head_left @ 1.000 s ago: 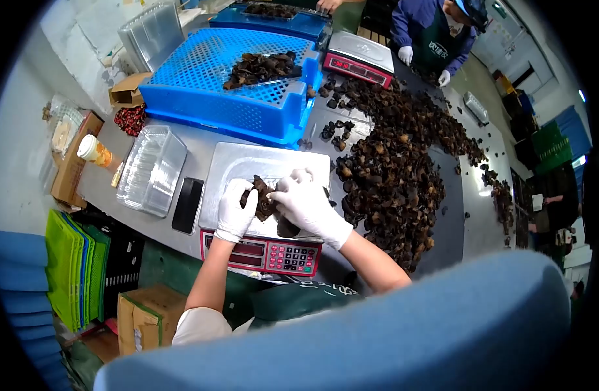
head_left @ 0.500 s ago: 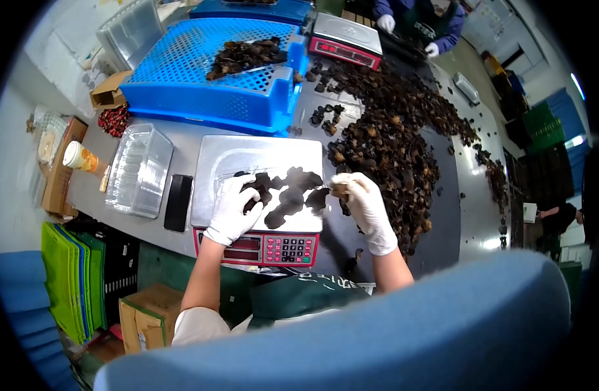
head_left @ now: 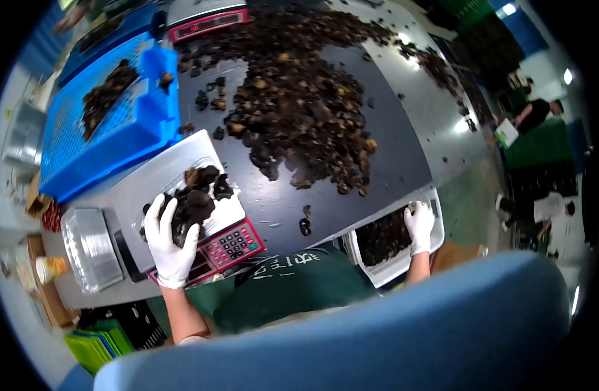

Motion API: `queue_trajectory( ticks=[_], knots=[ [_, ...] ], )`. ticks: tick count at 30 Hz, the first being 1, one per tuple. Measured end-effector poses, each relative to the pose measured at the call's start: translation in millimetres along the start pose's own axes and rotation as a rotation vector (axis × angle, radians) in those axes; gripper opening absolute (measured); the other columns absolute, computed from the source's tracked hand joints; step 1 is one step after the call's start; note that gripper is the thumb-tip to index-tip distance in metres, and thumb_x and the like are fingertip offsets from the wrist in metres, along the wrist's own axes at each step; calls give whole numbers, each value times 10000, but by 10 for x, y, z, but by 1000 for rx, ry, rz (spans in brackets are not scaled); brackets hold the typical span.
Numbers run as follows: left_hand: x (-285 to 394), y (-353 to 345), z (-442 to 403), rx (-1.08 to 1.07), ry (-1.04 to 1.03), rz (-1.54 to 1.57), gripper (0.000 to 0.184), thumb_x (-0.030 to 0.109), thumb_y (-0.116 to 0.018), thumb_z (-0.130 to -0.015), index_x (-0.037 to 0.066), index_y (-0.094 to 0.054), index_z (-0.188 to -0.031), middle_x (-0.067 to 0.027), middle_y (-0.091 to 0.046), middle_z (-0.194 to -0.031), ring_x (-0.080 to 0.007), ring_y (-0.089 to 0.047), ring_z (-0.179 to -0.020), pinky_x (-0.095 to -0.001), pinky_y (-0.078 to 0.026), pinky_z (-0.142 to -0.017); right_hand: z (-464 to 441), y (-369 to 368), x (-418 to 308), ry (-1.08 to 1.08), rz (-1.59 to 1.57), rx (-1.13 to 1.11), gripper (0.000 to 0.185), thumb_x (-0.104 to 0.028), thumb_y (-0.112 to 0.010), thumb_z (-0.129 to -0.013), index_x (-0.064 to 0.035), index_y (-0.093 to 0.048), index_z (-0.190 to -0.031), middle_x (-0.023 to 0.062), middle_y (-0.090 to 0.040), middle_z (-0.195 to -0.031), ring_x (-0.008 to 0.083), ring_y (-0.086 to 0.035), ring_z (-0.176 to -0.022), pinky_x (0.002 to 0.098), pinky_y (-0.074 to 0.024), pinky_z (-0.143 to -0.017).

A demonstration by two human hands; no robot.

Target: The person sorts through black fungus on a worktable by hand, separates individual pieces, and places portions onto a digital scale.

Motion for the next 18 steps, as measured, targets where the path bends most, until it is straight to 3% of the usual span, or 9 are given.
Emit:
queue_trajectory(
  ticks=[1,3,4,5,6,8,12,16,18],
  knots=[
    [120,-48,-16,18,-14,59,541,62,-736,-702,46,-571,-1217,-186,-503,-1292,-367,-503,-1181,-431,-402,-1011,58,32,38,5,-51,67,259,-176,-676,-736,-86,-650,-977,122,-629,-994,324,-577,-959,449,-457,-835],
    [338,-246,-52,-47,-84,210,492,45,-716,-723,44,-582,-1196,-185,-520,-1252,-355,-524,-1146,-415,-431,-972,80,182,-260,12,-401,139,242,-159,-660,-733,-80,-661,-962,133,-639,-960,340,-597,-924,434,-481,-831],
    [478,-369,-71,-105,-103,284,478,46,-711,-729,42,-585,-1190,-184,-526,-1238,-355,-529,-1132,-415,-437,-962,72,354,-557,7,-543,60,207,-145,-650,-729,-76,-675,-923,132,-653,-931,332,-611,-912,421,-490,-825],
    [611,-534,-95,-162,-130,302,443,54,-708,-746,45,-591,-1173,-177,-536,-1220,-344,-536,-1110,-413,-447,-944,81,393,-836,151,-607,64,200,-151,-651,-724,-81,-688,-908,126,-662,-902,321,-621,-911,417,-491,-837],
    [763,-699,-110,-307,28,399,421,83,-702,-769,56,-588,-1173,-167,-535,-1220,-338,-541,-1104,-413,-453,-935,98,428,-1108,282,-703,-79,239,-181,-664,-729,-73,-683,-942,119,-662,-938,314,-614,-950,416,-480,-867],
    [874,-1181,-172,-316,-206,296,403,115,-693,-789,70,-584,-1174,-163,-531,-1219,-337,-544,-1100,-410,-462,-921,220,269,-1579,621,-809,-101,438,-299,-702,-745,-68,-628,-1111,147,-586,-1166,334,-534,-1117,440,-427,-948],
    [924,-2161,-185,-467,-88,383,404,151,-673,-799,76,-576,-1184,-191,-503,-1233,-365,-514,-1127,-417,-437,-963,412,-33,-2143,942,-685,-56,525,-375,-695,-770,-100,-574,-1199,129,-516,-1256,326,-477,-1167,435,-374,-987],
    [867,-2823,-83,-368,-222,225,498,193,-700,-752,90,-565,-1219,-238,-469,-1306,-412,-478,-1153,-469,-389,-1002,223,-405,-1964,895,-927,-165,175,-202,-601,-870,-102,-648,-1005,79,-620,-1010,276,-570,-955,386,-438,-860],
    [896,-2881,-28,-327,-285,151,442,171,-699,-740,84,-583,-1158,-228,-497,-1267,-403,-494,-1126,-459,-407,-973,67,-281,-1689,580,-1139,18,90,-135,-604,-864,-92,-658,-920,88,-641,-936,294,-588,-906,393,-456,-815]
  ],
)
Point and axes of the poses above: each hand's wrist, its own z-axis away from the middle knuckle, its own y-axis out of the back of the hand, x = y × z, the point moved 1 cm from there along -z, towards the middle knuckle
